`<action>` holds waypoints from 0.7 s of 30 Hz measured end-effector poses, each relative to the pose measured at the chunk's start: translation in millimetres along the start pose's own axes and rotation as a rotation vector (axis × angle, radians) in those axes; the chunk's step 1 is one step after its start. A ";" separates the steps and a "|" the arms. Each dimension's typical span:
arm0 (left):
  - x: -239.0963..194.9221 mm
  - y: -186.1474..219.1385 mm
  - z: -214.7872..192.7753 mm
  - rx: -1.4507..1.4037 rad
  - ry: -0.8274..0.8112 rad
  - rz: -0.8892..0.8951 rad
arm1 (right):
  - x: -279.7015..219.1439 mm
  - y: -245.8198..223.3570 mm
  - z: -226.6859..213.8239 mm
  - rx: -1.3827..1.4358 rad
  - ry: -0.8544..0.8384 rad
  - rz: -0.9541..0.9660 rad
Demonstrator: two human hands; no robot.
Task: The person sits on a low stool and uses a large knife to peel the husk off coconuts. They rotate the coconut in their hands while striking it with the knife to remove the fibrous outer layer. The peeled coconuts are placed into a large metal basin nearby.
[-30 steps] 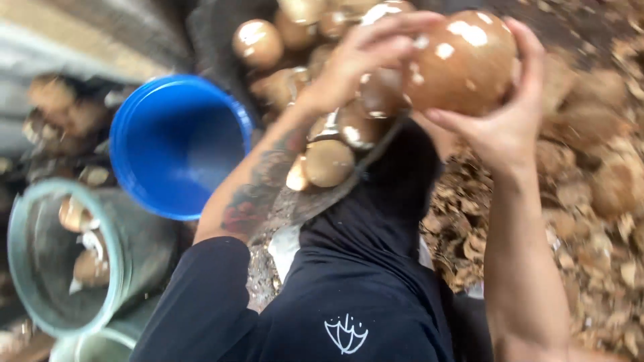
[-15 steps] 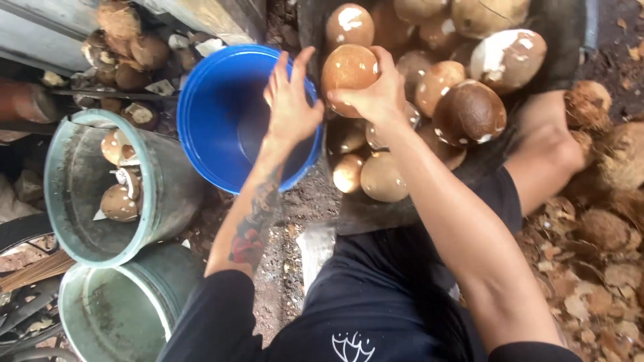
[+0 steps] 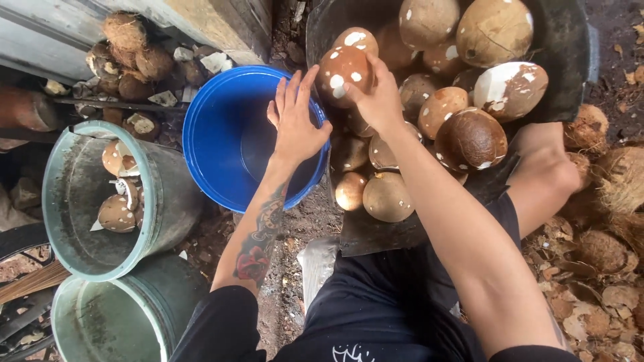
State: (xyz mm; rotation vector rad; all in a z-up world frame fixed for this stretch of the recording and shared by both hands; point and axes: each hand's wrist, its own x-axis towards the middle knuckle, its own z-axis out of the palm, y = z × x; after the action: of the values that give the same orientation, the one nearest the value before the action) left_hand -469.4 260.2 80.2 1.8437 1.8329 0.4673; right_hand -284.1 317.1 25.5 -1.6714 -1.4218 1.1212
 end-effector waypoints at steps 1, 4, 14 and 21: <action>1.3 -0.5 2.6 -0.001 0.002 0.004 | -4.7 -8.0 -6.6 -0.001 0.003 -0.003; 19.8 5.2 6.5 -0.005 0.096 0.019 | -4.9 -17.3 -32.7 0.016 -0.030 0.014; 36.7 231.7 50.7 -0.144 0.035 0.658 | -217.4 0.2 -343.0 0.083 0.525 -0.281; -75.3 387.9 241.0 -0.231 -0.608 1.050 | -505.3 230.7 -405.2 0.207 1.156 0.256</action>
State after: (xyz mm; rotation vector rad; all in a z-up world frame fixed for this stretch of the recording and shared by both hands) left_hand -16.3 170.5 109.8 2.3070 0.3211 0.3608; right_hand 159.9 -205.0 80.9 -1.8557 -0.3494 0.2315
